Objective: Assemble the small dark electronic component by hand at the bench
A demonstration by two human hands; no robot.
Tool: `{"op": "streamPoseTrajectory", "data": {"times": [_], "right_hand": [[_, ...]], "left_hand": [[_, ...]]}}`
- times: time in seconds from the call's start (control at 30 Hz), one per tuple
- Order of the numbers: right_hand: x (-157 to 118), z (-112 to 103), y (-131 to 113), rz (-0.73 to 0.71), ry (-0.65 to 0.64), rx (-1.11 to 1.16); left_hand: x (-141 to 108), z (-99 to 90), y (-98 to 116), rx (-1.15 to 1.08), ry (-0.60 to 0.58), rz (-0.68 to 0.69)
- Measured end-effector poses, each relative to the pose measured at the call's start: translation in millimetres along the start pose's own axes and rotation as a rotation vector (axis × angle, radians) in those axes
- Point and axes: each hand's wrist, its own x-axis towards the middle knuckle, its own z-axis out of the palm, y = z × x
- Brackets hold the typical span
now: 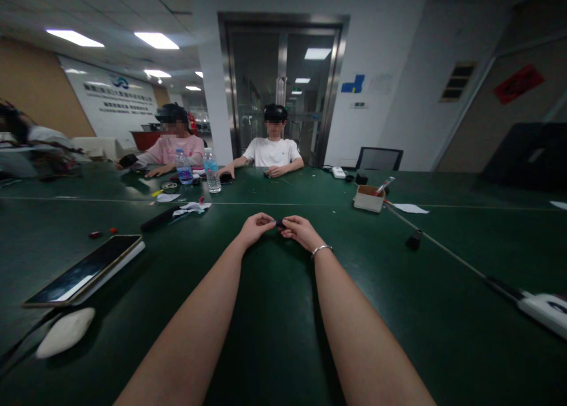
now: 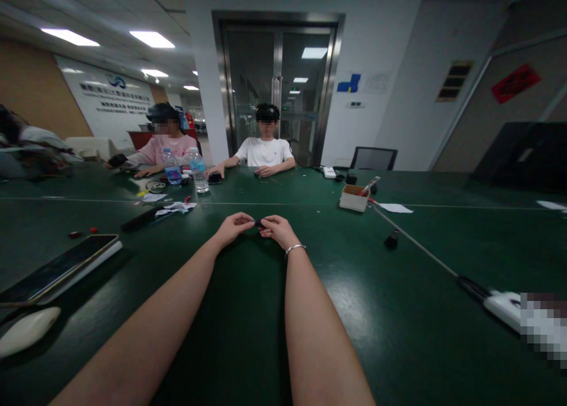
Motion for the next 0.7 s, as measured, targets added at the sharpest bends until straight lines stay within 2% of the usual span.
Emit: {"op": "streamPoseTrajectory", "data": {"times": [0.37,0.6,0.7], "right_hand": [[3.0,-2.0,2.1,0.001,-0.002,-0.006],[3.5,-2.3,2.6,0.0,0.002,-0.011],[3.3,-2.1,2.8,-0.003,-0.001,-0.01]], "left_hand": [[2.4,-2.0,-4.3,-0.066,-0.025,0.035],[2.4,2.3,-1.6,-0.013,0.055,-0.103],[2.7,4.2,-2.4,0.009,0.028,-0.089]]}}
